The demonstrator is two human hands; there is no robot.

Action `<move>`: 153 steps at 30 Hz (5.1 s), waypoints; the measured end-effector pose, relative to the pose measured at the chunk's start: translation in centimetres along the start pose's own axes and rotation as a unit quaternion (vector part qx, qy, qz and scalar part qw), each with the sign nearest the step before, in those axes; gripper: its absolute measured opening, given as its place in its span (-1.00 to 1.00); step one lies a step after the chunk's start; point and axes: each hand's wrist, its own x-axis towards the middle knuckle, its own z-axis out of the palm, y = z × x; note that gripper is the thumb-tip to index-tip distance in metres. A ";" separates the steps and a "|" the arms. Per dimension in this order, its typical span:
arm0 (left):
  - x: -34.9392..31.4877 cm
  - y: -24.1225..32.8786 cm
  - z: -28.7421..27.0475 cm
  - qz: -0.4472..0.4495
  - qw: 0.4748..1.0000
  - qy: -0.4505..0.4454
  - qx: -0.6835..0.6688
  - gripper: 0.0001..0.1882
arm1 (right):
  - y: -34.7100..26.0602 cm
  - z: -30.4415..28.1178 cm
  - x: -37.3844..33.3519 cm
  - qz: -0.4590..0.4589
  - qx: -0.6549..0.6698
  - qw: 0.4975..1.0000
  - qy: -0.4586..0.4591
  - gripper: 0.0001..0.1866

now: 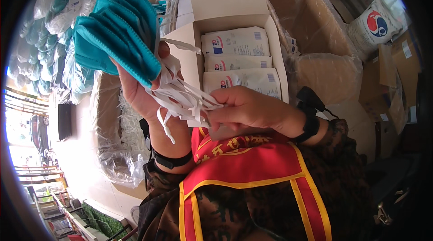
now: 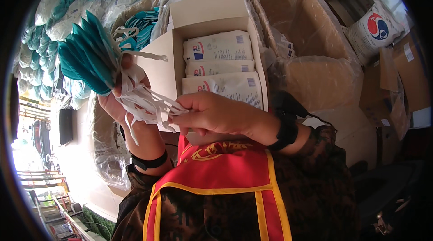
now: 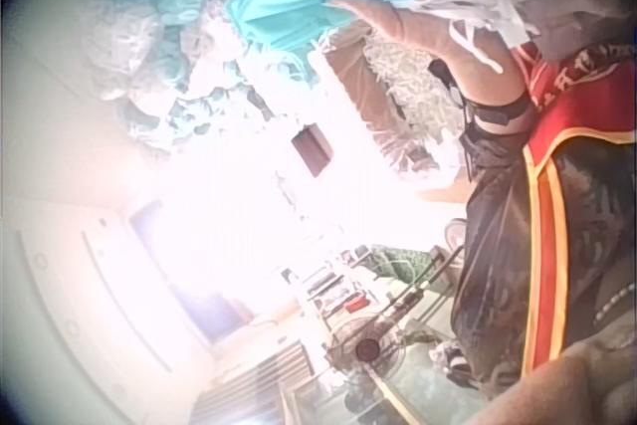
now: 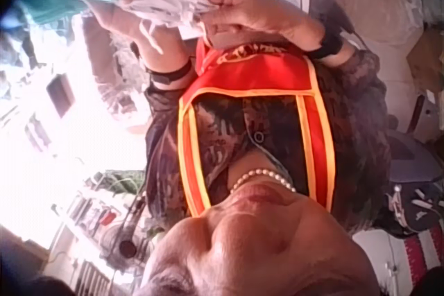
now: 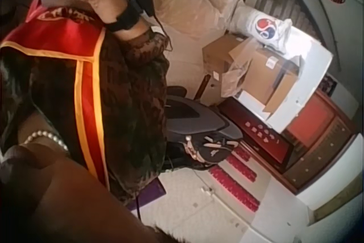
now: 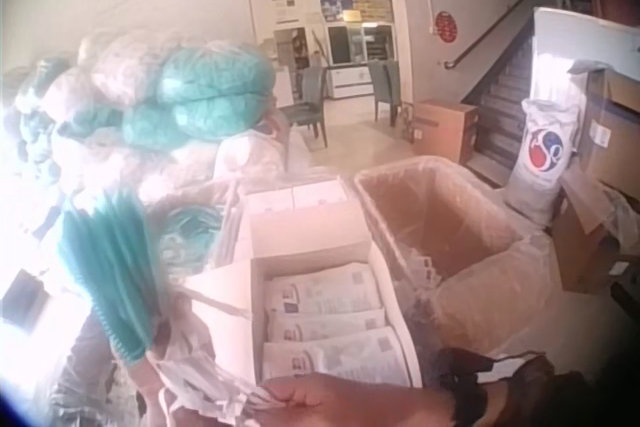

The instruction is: Packing medical face masks into individual product boxes and larger shipping containers.

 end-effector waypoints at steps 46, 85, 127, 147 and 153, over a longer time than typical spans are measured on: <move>-0.2 2.2 -0.7 -0.021 1.000 0.011 -0.004 -0.55 | 0.3 -0.7 -1.9 0.011 0.064 0.997 -0.039 -0.76; -1.8 2.4 9.2 -0.285 0.398 -0.358 0.795 -0.57 | -7.3 -2.3 -6.2 0.009 -0.332 0.940 -0.081 -0.74; -5.6 5.2 7.8 -0.223 0.479 -0.337 0.779 -0.60 | -7.3 -0.2 -9.3 -0.006 -0.332 0.941 -0.067 -0.78; -9.3 10.0 0.1 -0.095 0.327 -0.207 0.917 -0.55 | -8.2 -2.5 -15.1 0.135 -0.139 0.968 0.162 -0.79; -9.5 7.1 -0.1 -0.031 0.404 -0.163 0.900 -0.53 | -5.0 -3.4 -8.8 0.056 0.068 0.994 0.066 -0.72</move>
